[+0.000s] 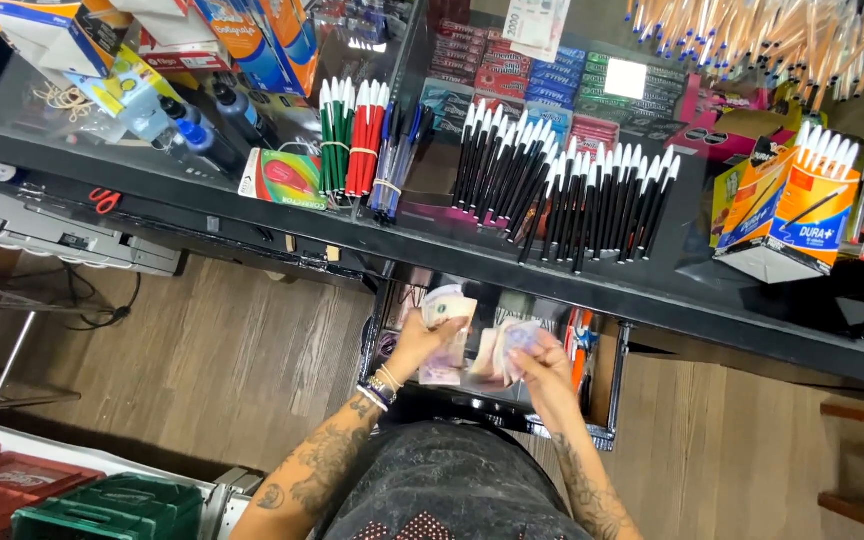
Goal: Unboxing and arranging pens on a display counter and using a laptop
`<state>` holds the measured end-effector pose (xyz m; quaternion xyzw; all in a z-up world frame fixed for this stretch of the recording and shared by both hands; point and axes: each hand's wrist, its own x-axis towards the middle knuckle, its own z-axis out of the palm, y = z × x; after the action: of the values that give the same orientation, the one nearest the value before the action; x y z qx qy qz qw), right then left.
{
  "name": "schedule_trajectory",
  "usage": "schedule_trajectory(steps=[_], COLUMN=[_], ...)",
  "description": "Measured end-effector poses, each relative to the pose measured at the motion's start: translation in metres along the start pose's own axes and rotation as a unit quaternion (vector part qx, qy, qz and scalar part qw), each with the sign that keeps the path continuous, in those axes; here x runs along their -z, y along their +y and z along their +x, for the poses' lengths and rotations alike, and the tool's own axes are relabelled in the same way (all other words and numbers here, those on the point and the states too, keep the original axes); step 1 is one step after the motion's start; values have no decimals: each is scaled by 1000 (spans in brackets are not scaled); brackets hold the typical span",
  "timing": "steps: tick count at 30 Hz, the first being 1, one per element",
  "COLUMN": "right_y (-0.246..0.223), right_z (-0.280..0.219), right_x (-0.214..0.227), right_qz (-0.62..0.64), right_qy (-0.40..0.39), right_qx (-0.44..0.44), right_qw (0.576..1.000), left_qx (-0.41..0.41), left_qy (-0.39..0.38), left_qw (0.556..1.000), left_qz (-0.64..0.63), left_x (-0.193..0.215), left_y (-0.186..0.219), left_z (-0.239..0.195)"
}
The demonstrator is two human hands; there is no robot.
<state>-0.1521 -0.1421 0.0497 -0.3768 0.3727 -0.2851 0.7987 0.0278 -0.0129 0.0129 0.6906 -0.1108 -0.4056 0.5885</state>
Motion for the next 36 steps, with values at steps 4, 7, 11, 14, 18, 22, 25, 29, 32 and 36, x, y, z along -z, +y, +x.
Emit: schedule_trajectory(steps=[4, 7, 11, 14, 18, 22, 25, 29, 32, 36], right_y=[13, 12, -1, -28, -2, 9, 20, 31, 26, 13], right_z=[-8, -11, -13, -23, -24, -38, -41, -45, -49, -47], right_x=[-22, -39, 3, 62, 193, 216, 200, 169, 150, 128], right_qz=[44, 34, -11, -45, -31, -63, -52, -27, 2, 8], right_qy=[-15, 26, 119, 145, 164, 233, 227, 207, 214, 212], right_qx=[-52, -72, -77, -25, -20, -12, -8, -13, -45, -14], right_qw=[998, 997, 990, 988, 986, 970, 972, 978, 976, 977], left_qx=[13, -1, -49, 34, -28, -283, -324, -311, -136, -190], left_qy=[11, -36, -145, -116, -65, -171, -290, -353, -439, -402], left_qw=[996, 980, 978, 899, 786, 716, 669, 606, 665, 702], left_qz=[93, 195, 139, 420, 615, 615, 603, 642, 589, 556], left_x=[-10, -10, 10, 39, 27, -27, -72, -103, -111, -108], left_y=[-53, -97, 4, -59, -60, -47, -85, -107, -102, -116], left_z=[29, 50, -3, 49, 62, 31, 55, 87, 93, 95])
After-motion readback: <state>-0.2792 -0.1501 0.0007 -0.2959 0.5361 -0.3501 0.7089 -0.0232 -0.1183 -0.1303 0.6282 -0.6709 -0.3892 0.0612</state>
